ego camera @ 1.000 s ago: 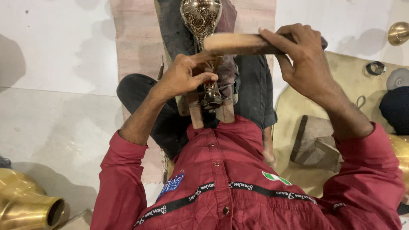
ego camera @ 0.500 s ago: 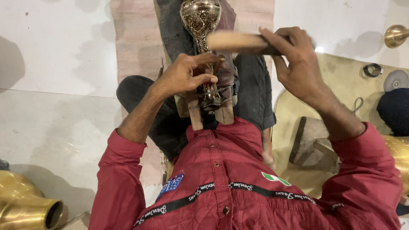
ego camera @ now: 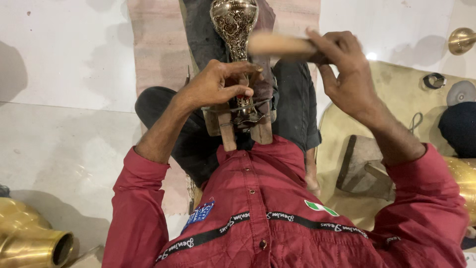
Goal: The person sits on the floor with an ornate brass vase held in a wooden stand on their lap. They hold a small punch against the vase's surface with one hand and strike it with a wooden mallet in the other, working around the vase and repositioning it to shape and decorate the metal surface.
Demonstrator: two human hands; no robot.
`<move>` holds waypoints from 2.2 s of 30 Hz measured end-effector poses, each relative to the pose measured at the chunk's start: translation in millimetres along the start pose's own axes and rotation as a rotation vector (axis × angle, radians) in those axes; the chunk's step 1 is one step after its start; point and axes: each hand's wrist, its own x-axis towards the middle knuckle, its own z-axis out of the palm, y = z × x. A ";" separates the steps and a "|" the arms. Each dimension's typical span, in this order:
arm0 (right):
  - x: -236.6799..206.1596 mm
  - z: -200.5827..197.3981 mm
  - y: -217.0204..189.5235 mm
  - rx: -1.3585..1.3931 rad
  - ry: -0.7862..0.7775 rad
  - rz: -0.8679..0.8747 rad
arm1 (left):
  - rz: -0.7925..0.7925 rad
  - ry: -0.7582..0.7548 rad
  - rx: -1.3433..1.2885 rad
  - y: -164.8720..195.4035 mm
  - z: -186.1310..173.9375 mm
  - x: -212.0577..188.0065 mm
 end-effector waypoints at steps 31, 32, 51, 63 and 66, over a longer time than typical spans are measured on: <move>-17.0 13.9 1.9 -0.159 -0.099 0.078 | 0.066 -0.006 -0.075 -14.4 -0.2 1.1; -18.2 16.1 3.5 -0.138 -0.147 0.124 | 0.077 0.018 -0.113 -14.8 2.2 0.6; -3.9 19.0 8.0 -0.079 -0.120 0.086 | 0.044 0.206 -0.133 -3.8 6.6 -8.5; 2.0 16.1 10.8 -0.306 -0.171 -0.033 | 0.026 0.350 -0.050 3.0 16.8 -9.8; 4.9 14.8 15.3 -0.278 -0.134 -0.093 | 0.001 0.426 -0.024 4.6 27.4 -14.5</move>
